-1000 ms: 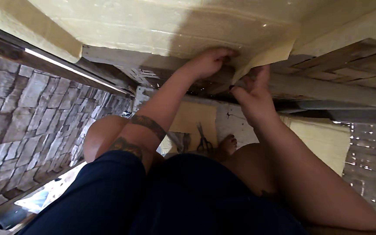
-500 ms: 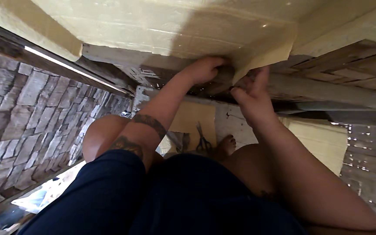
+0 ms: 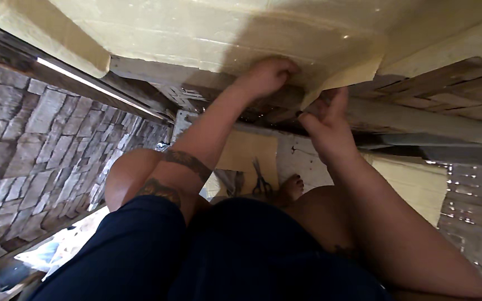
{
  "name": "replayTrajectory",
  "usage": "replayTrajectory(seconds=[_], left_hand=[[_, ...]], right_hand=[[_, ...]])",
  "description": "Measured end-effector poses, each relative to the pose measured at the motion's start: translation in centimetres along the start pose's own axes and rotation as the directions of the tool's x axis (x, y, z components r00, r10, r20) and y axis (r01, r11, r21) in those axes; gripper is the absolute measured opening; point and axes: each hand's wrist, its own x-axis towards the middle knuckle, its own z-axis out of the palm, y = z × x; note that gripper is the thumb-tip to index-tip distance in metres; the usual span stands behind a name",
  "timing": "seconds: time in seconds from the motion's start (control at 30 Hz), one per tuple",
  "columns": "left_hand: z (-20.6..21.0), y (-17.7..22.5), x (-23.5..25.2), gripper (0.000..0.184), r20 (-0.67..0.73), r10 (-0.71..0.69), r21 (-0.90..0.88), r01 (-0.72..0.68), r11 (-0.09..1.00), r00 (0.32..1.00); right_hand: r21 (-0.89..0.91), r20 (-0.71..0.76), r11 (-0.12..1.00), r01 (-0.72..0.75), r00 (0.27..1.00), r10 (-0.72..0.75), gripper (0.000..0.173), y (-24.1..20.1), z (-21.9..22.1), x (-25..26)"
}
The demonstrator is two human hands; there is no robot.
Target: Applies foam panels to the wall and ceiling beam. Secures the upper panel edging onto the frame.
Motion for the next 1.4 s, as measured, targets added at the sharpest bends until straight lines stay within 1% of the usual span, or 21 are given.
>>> replayTrajectory(seconds=[0.07, 0.17, 0.23, 0.37, 0.47, 0.53, 0.6, 0.63, 0.7, 0.73, 0.77, 0.83, 0.9, 0.97, 1.0, 1.03, 1.1, 1.17, 1.3, 1.33, 1.4], left_hand=[[-2.1, 0.5, -0.4, 0.030, -0.043, -0.035, -0.120, 0.029, 0.992, 0.998], [-3.0, 1.9, -0.6, 0.031, -0.086, -0.039, -0.095, 0.031, 0.995, 0.996], [-1.8, 2.4, -0.2, 0.032, -0.115, 0.065, -0.073, -0.074, 0.995, 0.991], [1.3, 3.9, 0.7, 0.042, -0.181, 0.241, -0.249, -0.281, 0.927, 0.953], [4.6, 2.0, 3.5, 0.043, -0.291, 0.362, -0.207, -0.428, 0.880, 0.886], [5.5, 1.4, 4.4, 0.042, -0.326, 0.377, -0.193, -0.452, 0.871, 0.867], [3.6, 2.8, 2.6, 0.045, -0.210, 0.319, -0.222, -0.363, 0.905, 0.924], [3.4, 2.4, 2.4, 0.046, -0.203, 0.343, -0.226, -0.385, 0.895, 0.917], [4.5, 0.3, 3.2, 0.046, -0.285, 0.436, -0.203, -0.499, 0.843, 0.854], [4.0, 1.2, 2.7, 0.046, -0.255, 0.382, -0.194, -0.434, 0.880, 0.888], [3.0, 3.4, 1.7, 0.046, -0.179, 0.275, -0.213, -0.310, 0.927, 0.945], [2.0, 5.6, 0.9, 0.048, -0.107, 0.157, -0.248, -0.179, 0.952, 0.982], [2.5, 4.8, 1.2, 0.049, -0.112, 0.179, -0.256, -0.203, 0.945, 0.977], [4.6, 0.9, 2.9, 0.050, -0.221, 0.363, -0.229, -0.410, 0.883, 0.905], [5.4, -0.3, 3.5, 0.050, -0.256, 0.418, -0.227, -0.475, 0.851, 0.872], [5.4, -0.3, 3.5, 0.050, -0.250, 0.413, -0.225, -0.468, 0.855, 0.876], [3.6, 3.0, 1.8, 0.049, -0.162, 0.277, -0.246, -0.311, 0.918, 0.947], [2.5, 5.0, 0.8, 0.050, -0.107, 0.200, -0.267, -0.222, 0.938, 0.974], [2.4, 4.3, 0.8, 0.051, -0.092, 0.248, -0.353, -0.264, 0.898, 0.964], [2.4, 4.4, 0.7, 0.049, -0.084, 0.244, -0.383, -0.257, 0.887, 0.966], [2.3, 5.2, 0.2, 0.057, -0.065, 0.192, -0.425, -0.202, 0.883, 0.979]], right_hand=[[0.000, -0.001, 1.000, 0.014, 1.000, -0.014, 0.105, 0.1, -0.1, 0.0], [0.008, -0.001, 0.999, 0.042, 0.999, -0.042, 0.103, 0.4, -0.2, 0.2], [0.001, -0.001, 1.000, 0.020, 1.000, -0.020, 0.104, 0.3, -0.3, 0.1], [0.006, -0.004, 1.000, -0.013, 1.000, 0.013, 0.105, 0.3, -0.2, 0.0], [0.010, 0.002, 1.000, 0.011, 1.000, -0.012, 0.105, 0.9, -0.4, 0.0], [0.009, 0.010, 1.000, 0.011, 1.000, -0.011, 0.103, 0.9, -0.5, 0.0], [0.008, 0.015, 1.000, 0.006, 1.000, -0.006, 0.105, 0.7, -0.4, 0.0], [0.004, 0.019, 1.000, 0.002, 1.000, -0.003, 0.106, 0.5, -0.3, -0.1], [0.003, 0.018, 1.000, 0.002, 1.000, -0.002, 0.107, 0.3, -0.2, -0.2], [0.002, 0.021, 1.000, 0.002, 1.000, -0.002, 0.107, 0.2, -0.1, -0.2], [-0.001, 0.027, 1.000, 0.008, 1.000, -0.008, 0.107, 0.0, 0.0, -0.3], [0.027, 0.048, 0.999, 0.043, 0.998, -0.044, 0.107, -0.1, 0.1, -0.4], [0.062, 0.069, 0.995, 0.078, 0.994, -0.082, 0.109, -0.1, 0.2, -0.4], [0.082, 0.073, 0.994, 0.074, 0.994, -0.080, 0.109, -0.4, 0.4, -0.6], [0.079, 0.074, 0.995, 0.064, 0.995, -0.069, 0.109, -0.5, 0.4, -0.7], [0.056, 0.076, 0.997, 0.048, 0.996, -0.052, 0.109, -0.7, 0.5, -0.9], [-0.013, 0.087, 0.999, 0.037, 0.996, -0.036, 0.109, -1.2, 0.7, -1.3], [-0.033, 0.095, 0.998, 0.047, 0.995, -0.043, 0.112, -1.2, 0.9, -1.3], [0.044, 0.126, 0.997, 0.058, 0.990, -0.063, 0.112, -0.8, 1.0, -1.1], [0.047, 0.133, 0.997, 0.055, 0.989, -0.061, 0.111, -0.7, 1.0, -1.1], [0.048, 0.125, 0.998, 0.027, 0.992, -0.033, 0.100, -0.5, 1.1, -1.1]])
